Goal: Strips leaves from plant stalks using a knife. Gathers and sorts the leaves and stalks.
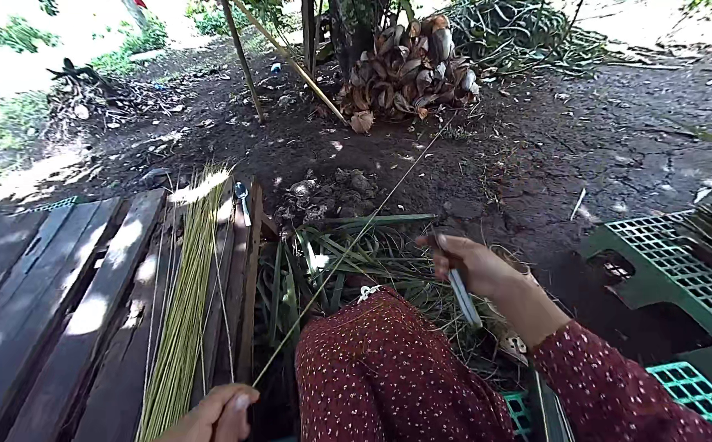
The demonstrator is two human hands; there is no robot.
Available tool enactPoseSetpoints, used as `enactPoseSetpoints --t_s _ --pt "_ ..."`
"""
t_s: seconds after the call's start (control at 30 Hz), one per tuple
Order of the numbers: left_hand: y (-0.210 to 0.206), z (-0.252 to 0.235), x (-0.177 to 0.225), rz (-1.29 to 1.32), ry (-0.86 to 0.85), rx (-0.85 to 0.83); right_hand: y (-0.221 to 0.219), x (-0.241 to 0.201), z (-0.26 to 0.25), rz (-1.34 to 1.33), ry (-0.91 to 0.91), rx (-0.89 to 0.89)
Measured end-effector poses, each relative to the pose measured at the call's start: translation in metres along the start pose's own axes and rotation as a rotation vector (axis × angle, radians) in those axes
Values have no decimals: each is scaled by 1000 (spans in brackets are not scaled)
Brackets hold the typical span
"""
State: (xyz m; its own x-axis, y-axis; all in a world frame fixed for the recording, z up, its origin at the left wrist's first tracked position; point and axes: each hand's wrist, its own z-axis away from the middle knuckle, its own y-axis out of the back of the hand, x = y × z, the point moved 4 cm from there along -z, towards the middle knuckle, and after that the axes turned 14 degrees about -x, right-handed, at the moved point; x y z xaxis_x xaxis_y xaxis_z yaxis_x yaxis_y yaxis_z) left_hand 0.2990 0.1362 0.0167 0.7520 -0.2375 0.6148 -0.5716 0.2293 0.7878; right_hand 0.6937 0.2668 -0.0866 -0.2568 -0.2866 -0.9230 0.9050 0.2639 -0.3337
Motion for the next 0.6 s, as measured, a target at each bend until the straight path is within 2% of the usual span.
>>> enactPoseSetpoints --t_s 0.07,0.1,0.17,0.27,0.4,0.6 --pt "-13 -14 18 -33 -15 38 -56 0 12 58 33 -319" --pt "-19 -20 26 -37 -32 61 -80 0 19 62 57 -419" --pt "-28 -31 39 -29 -83 113 -121 -1 30 24 109 -536" --pt "-41 -43 54 -17 -159 170 -157 2 40 4 157 -638" --pt "-53 -48 72 -48 -224 223 -172 6 49 30 226 -619" --pt "-54 -43 73 -123 -213 265 -154 1 46 58 368 -387"
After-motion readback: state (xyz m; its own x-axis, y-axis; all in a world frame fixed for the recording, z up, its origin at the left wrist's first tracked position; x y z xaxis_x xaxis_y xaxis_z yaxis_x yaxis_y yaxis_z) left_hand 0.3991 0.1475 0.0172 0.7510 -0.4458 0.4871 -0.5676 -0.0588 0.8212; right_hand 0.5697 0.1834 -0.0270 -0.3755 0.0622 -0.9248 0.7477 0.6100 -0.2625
